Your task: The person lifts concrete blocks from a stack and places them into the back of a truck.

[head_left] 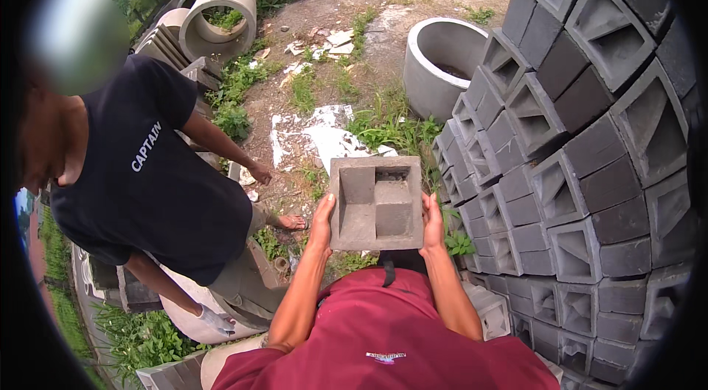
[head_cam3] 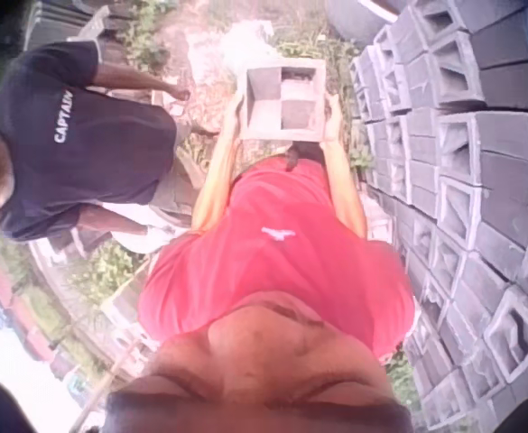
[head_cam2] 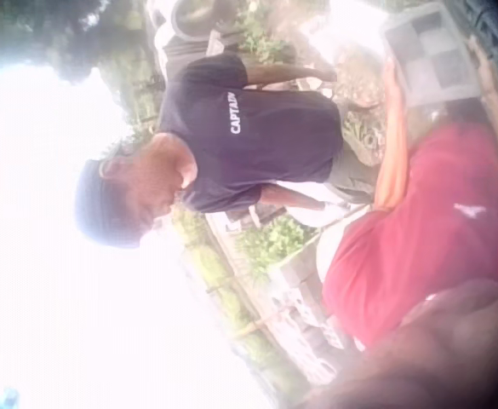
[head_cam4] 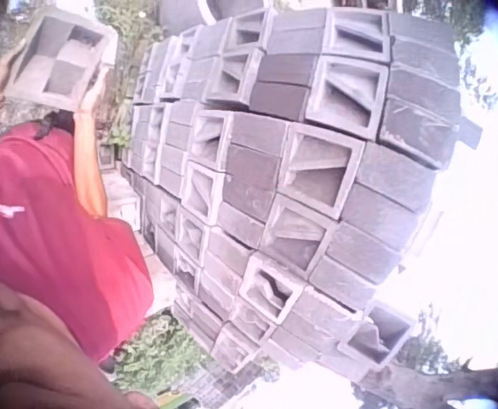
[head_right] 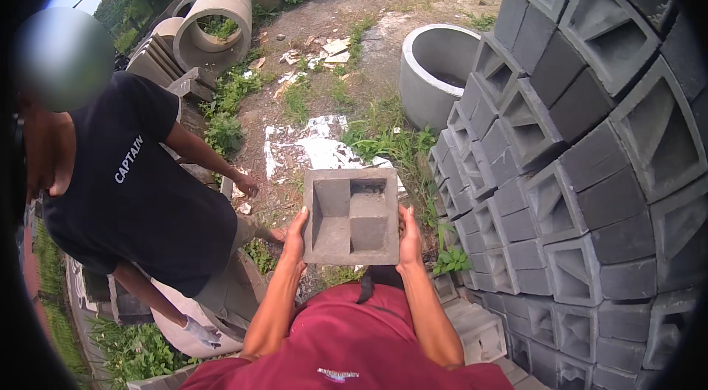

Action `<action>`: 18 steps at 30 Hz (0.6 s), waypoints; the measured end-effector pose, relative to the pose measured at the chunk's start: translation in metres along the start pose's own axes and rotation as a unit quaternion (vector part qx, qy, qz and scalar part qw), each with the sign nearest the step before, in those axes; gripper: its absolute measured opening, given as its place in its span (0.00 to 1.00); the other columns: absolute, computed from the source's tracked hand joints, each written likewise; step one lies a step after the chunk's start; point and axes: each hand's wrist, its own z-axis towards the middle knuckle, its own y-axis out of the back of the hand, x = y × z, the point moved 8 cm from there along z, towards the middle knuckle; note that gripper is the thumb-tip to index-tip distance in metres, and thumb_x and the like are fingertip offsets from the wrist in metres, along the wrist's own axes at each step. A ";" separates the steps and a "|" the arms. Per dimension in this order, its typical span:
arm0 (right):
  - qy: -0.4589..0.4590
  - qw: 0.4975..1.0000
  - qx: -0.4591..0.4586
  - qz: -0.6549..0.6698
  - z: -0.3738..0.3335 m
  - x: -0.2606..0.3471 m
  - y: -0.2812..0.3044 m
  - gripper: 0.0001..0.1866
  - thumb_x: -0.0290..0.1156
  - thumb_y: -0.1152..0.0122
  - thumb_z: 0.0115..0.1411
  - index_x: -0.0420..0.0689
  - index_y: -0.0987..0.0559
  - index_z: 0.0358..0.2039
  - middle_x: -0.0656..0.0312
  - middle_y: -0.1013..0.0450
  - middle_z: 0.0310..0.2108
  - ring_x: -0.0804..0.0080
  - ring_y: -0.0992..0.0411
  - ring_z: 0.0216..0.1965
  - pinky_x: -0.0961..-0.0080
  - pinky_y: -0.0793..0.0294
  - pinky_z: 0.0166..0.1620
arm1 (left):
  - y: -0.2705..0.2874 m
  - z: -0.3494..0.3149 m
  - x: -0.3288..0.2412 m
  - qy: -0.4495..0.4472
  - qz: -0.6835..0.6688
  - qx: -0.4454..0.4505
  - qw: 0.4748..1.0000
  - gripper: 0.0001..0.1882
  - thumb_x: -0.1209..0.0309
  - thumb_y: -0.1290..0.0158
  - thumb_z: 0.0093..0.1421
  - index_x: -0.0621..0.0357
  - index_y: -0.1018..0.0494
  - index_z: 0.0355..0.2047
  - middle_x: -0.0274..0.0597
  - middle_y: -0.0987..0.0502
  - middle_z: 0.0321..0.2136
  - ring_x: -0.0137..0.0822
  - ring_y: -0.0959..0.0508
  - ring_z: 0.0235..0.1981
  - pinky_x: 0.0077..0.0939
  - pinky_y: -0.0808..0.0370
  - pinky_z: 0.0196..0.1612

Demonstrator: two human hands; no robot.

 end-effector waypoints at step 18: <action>0.002 0.996 0.031 -0.082 0.423 0.106 -0.142 0.22 0.40 0.55 0.70 0.40 0.31 0.58 0.63 0.29 0.50 0.75 0.31 0.51 0.76 0.32 0.54 | -0.074 0.354 -0.201 -0.085 -0.081 -0.066 0.991 0.21 0.60 0.51 0.62 0.58 0.32 0.52 0.39 0.25 0.43 0.34 0.23 0.43 0.30 0.25 0.47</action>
